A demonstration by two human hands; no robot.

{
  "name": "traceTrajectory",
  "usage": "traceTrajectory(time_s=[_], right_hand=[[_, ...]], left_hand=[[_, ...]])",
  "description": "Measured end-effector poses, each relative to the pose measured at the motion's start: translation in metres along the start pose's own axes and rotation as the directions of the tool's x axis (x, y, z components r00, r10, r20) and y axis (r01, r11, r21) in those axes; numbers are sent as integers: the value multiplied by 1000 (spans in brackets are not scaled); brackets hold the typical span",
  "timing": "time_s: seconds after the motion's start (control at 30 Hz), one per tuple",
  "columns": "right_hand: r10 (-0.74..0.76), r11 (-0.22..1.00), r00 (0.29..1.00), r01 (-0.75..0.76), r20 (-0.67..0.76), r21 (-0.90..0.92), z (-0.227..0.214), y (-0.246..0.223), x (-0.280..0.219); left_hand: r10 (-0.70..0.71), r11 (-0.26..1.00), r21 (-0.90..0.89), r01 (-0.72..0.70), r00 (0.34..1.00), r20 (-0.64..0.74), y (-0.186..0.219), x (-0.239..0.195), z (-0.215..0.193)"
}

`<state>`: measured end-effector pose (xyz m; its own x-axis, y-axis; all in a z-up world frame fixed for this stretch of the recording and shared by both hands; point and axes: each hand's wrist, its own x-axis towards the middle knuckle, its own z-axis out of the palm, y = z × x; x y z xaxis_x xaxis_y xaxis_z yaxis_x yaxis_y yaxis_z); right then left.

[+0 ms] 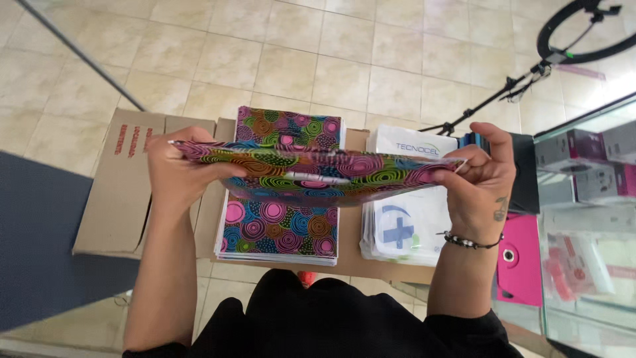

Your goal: The person places electronic tablet cases into patterned plastic bags by hand and stacks them on a counter.

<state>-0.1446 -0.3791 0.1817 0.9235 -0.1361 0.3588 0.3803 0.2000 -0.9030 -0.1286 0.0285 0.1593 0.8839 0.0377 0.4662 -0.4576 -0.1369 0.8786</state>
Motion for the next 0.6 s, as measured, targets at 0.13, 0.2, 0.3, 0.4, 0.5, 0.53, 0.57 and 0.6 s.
traceTrajectory(time_s=[0.13, 0.2, 0.3, 0.4, 0.5, 0.53, 0.57, 0.6], right_hand=[[-35, 996, 999, 33, 25, 88, 15, -1, 9], [-41, 989, 998, 35, 45, 141, 26, 4, 13], [-76, 979, 991, 54, 107, 195, 41, 22, 20], [-26, 958, 984, -27, 178, 285, 81, 39, 20], [102, 925, 962, -185, 252, 332, 138, 62, 12], [161, 903, 936, -269, 314, 336, 158, 73, 10], [221, 875, 901, -352, 372, 333, 178, 85, 5], [223, 869, 894, -363, 388, 336, 194, 109, 1]], left_hand=[[110, 989, 104, -104, 992, -54, 35, -28, -17], [134, 980, 159, -121, 988, -75, 50, -47, -33], [158, 955, 259, -143, 987, -41, 76, -80, -67], [80, 927, 370, -66, 997, -22, 101, -110, -99], [90, 940, 342, -6, 970, -228, 104, -130, -132], [183, 911, 409, -53, 941, -284, 100, -132, -145], [273, 875, 476, -91, 904, -328, 96, -136, -160], [273, 870, 487, -81, 900, -338, 90, -134, -173]])
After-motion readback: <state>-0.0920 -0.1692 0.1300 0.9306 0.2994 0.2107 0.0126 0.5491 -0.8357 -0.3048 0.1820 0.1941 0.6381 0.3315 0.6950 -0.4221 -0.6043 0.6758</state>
